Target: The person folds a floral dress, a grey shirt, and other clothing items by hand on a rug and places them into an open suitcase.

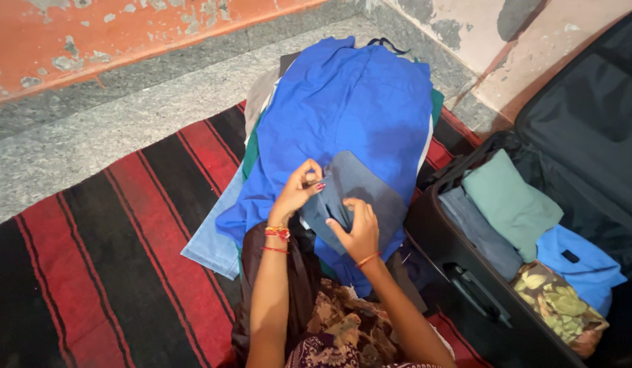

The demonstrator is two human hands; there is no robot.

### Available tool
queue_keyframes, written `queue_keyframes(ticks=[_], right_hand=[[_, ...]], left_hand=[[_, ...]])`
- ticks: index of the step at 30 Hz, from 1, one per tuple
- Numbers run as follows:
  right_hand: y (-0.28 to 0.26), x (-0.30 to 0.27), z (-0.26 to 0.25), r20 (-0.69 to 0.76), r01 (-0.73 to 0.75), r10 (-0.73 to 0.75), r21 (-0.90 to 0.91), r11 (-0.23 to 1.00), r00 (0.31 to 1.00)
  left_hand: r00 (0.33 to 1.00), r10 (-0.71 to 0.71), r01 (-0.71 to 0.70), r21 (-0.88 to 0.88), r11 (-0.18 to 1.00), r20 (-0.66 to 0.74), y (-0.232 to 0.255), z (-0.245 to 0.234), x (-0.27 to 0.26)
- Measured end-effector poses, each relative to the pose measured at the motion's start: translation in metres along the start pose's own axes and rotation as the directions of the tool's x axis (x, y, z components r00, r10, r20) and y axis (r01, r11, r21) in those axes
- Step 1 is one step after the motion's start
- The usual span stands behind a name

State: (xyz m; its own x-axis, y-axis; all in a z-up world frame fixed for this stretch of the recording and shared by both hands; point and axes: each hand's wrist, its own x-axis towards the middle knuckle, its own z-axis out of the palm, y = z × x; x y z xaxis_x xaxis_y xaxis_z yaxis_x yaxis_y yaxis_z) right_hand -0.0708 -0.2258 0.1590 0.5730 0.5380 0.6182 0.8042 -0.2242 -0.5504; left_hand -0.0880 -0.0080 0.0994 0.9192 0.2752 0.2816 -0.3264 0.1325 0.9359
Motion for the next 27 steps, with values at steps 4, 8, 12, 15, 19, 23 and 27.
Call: queue_keyframes(ticks=[4,8,12,15,19,23,27], right_hand=[[0.014,0.006,0.004,0.08,-0.039,0.048,-0.12,0.992,0.996],[0.027,-0.005,0.015,0.177,-0.095,0.118,-0.132,0.987,0.977],[0.022,-0.032,0.034,0.383,0.107,-0.031,-0.178,0.978,0.923],[0.02,-0.04,0.042,0.477,0.135,-0.014,-0.221,0.966,0.879],[0.022,-0.046,0.033,0.484,0.001,0.06,-0.125,0.992,0.873],[0.047,-0.044,0.016,0.279,-0.035,0.047,-0.045,0.998,0.959],[0.078,-0.051,0.008,0.133,-0.059,0.093,-0.239,0.969,0.987]], left_hand=[[0.978,0.197,-0.201,0.07,0.977,0.064,0.006,0.021,0.01],[0.965,0.241,-0.152,0.524,0.838,-0.104,0.017,0.007,-0.001],[0.979,-0.014,0.177,0.817,0.549,-0.203,0.001,-0.031,-0.019],[0.948,-0.243,0.311,0.771,0.555,-0.207,-0.027,-0.056,-0.027],[0.975,-0.044,0.204,0.788,0.582,-0.219,-0.041,-0.064,-0.023],[0.929,0.184,0.135,0.758,0.638,-0.32,-0.038,-0.043,-0.008],[0.927,0.25,0.072,0.787,0.612,-0.279,-0.068,-0.015,0.041]])
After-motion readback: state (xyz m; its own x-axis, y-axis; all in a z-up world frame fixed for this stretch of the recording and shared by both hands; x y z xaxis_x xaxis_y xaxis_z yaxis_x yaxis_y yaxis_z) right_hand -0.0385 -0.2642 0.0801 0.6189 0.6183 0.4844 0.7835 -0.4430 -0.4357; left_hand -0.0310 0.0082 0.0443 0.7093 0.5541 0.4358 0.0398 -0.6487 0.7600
